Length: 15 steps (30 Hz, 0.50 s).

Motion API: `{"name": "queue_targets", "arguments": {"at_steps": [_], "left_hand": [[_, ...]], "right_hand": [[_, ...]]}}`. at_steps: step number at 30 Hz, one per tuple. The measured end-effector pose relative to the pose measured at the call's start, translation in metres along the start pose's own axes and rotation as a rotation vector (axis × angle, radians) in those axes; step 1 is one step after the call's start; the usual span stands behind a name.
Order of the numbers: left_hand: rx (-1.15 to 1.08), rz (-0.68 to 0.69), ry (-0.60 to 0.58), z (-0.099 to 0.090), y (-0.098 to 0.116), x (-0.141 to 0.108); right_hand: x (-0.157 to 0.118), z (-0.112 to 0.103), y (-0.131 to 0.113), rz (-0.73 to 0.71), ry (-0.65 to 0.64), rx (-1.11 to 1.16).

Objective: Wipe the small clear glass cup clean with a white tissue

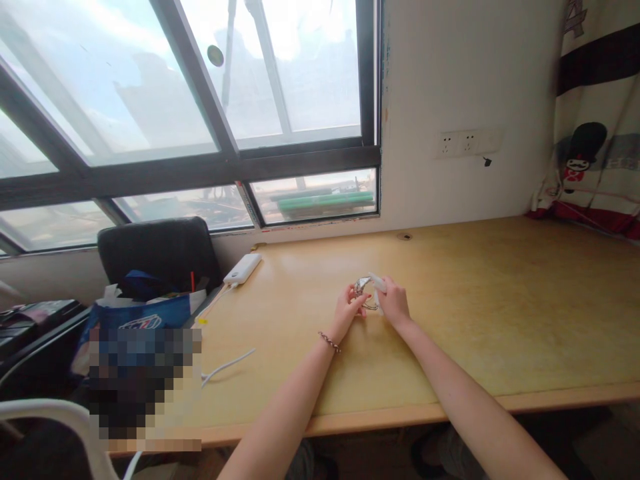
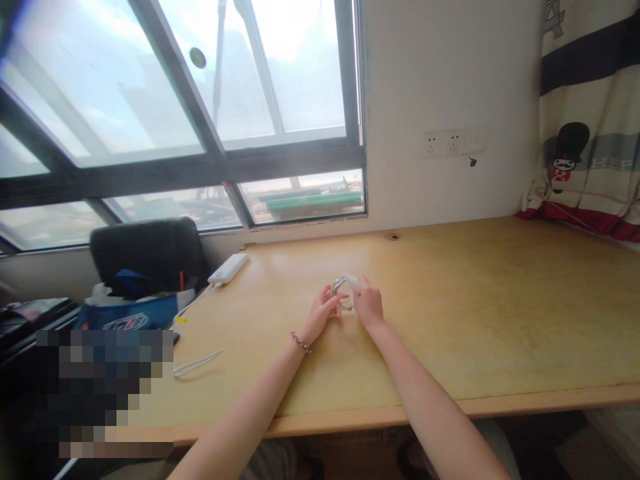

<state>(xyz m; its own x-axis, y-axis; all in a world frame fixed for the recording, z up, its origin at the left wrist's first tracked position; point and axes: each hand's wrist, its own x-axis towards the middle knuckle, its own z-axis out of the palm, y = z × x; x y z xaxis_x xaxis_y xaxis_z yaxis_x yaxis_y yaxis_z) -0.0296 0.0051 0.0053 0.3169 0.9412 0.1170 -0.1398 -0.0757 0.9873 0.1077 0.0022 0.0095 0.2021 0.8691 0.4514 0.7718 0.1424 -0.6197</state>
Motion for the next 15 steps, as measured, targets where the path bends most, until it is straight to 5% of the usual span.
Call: {"name": "queue_targets", "arguments": {"at_steps": [3, 9, 15], "left_hand": [[-0.054, -0.011, -0.050, 0.001, 0.002, -0.002], [-0.091, 0.023, -0.102, 0.004, 0.005, -0.006], [0.012, 0.030, -0.069, 0.004, 0.005, -0.005]], "right_hand": [[0.002, 0.005, 0.004, 0.036, 0.006, 0.124], [0.007, 0.017, 0.010, 0.192, -0.236, 0.366], [0.004, 0.014, 0.006, 0.167, -0.179, 0.254]]}}
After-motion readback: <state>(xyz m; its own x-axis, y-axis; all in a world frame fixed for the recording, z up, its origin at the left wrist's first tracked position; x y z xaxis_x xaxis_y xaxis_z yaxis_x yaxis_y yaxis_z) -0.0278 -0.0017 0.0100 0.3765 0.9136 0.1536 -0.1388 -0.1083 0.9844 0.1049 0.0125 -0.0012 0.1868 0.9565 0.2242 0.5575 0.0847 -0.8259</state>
